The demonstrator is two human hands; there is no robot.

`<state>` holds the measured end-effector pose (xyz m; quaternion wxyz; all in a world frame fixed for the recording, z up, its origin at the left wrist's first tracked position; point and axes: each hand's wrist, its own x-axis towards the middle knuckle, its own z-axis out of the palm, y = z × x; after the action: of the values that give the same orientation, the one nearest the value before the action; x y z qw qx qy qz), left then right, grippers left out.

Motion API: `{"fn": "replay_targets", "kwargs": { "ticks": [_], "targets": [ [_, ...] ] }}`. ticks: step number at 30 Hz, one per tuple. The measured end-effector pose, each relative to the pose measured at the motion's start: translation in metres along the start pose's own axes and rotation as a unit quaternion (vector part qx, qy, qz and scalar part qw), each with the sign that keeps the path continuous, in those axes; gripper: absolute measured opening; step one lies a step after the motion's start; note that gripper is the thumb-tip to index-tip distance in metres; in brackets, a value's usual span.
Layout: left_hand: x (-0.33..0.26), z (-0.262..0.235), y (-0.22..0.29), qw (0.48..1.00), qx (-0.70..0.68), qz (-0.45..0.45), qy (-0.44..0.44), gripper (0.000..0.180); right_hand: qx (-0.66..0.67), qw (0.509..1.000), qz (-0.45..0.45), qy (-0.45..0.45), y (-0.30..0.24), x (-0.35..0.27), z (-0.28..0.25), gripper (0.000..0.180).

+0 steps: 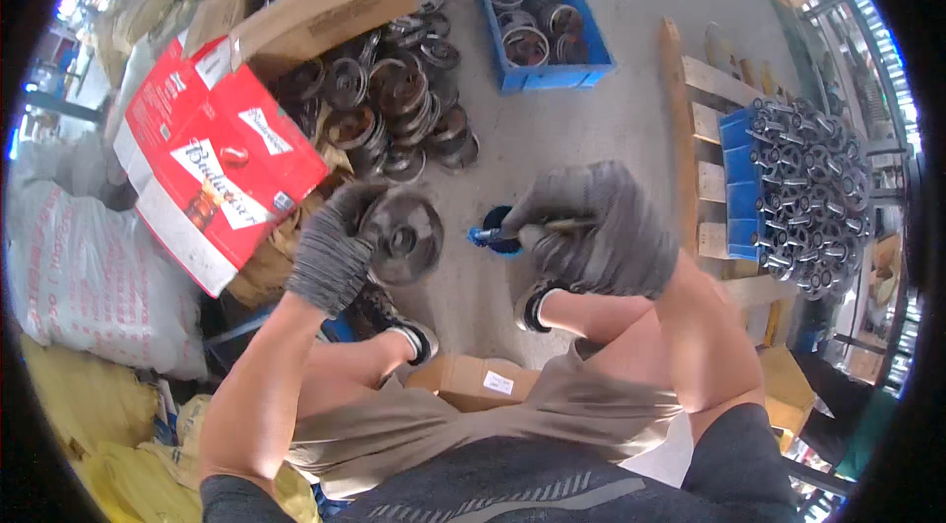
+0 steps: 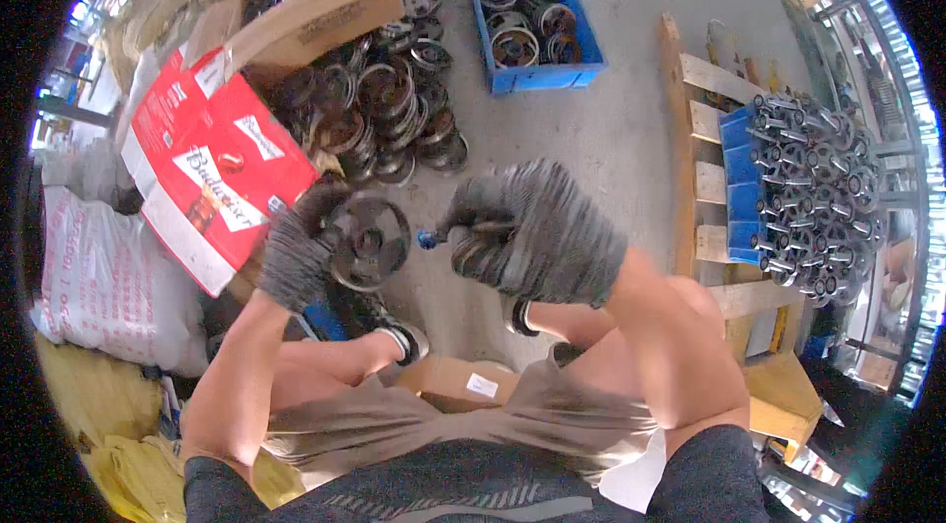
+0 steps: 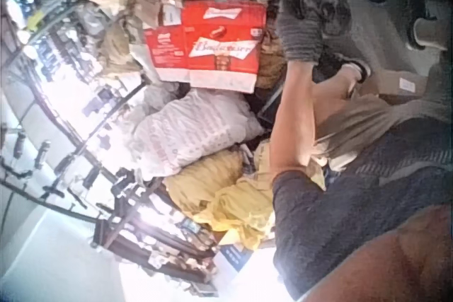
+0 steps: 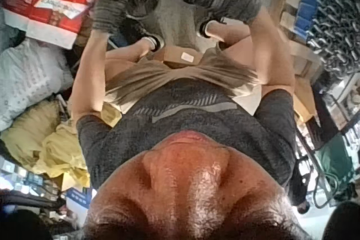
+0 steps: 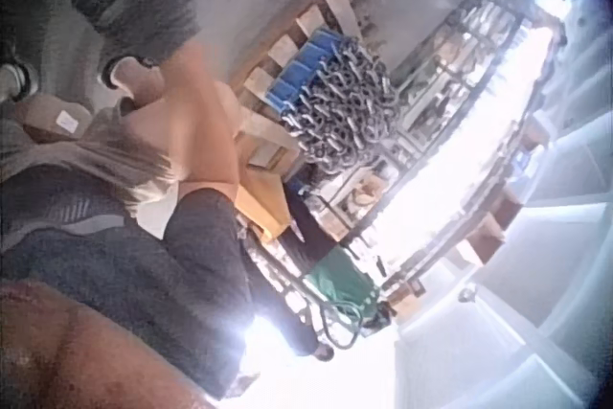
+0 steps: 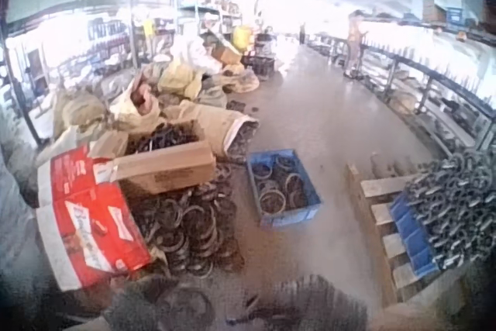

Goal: The person lubricates metal pulleys by dipping a brush into blue grease, applying the grease to the center of each pulley, and sorting them into stacks and a blue crate.

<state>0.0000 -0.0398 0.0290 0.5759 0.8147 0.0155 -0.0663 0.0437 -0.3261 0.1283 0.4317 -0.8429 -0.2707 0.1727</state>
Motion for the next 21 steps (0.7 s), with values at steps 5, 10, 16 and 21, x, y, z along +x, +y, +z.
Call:
{"fn": "replay_targets", "kwargs": {
  "ticks": [5,10,16,21],
  "targets": [
    [0.025,0.012,-0.059,0.977,-0.005,-0.208,-0.053,0.046,-0.028,0.998,-0.055,-0.014,0.002,-0.002,-0.011,0.020],
    [0.133,0.071,0.020,0.936,-0.337,-0.101,-0.016,0.052,-0.011,0.987,-0.059,-0.149,0.010,-0.005,-0.005,0.019],
    [0.180,0.005,-0.051,0.954,0.288,0.081,-0.016,0.061,-0.084,0.973,-0.094,-0.194,0.010,0.008,0.017,0.016],
    [0.082,-0.091,-0.143,0.874,0.394,-0.139,-0.248,0.060,-0.098,0.979,-0.006,-0.178,-0.001,0.007,0.010,0.017]
  ]
}}
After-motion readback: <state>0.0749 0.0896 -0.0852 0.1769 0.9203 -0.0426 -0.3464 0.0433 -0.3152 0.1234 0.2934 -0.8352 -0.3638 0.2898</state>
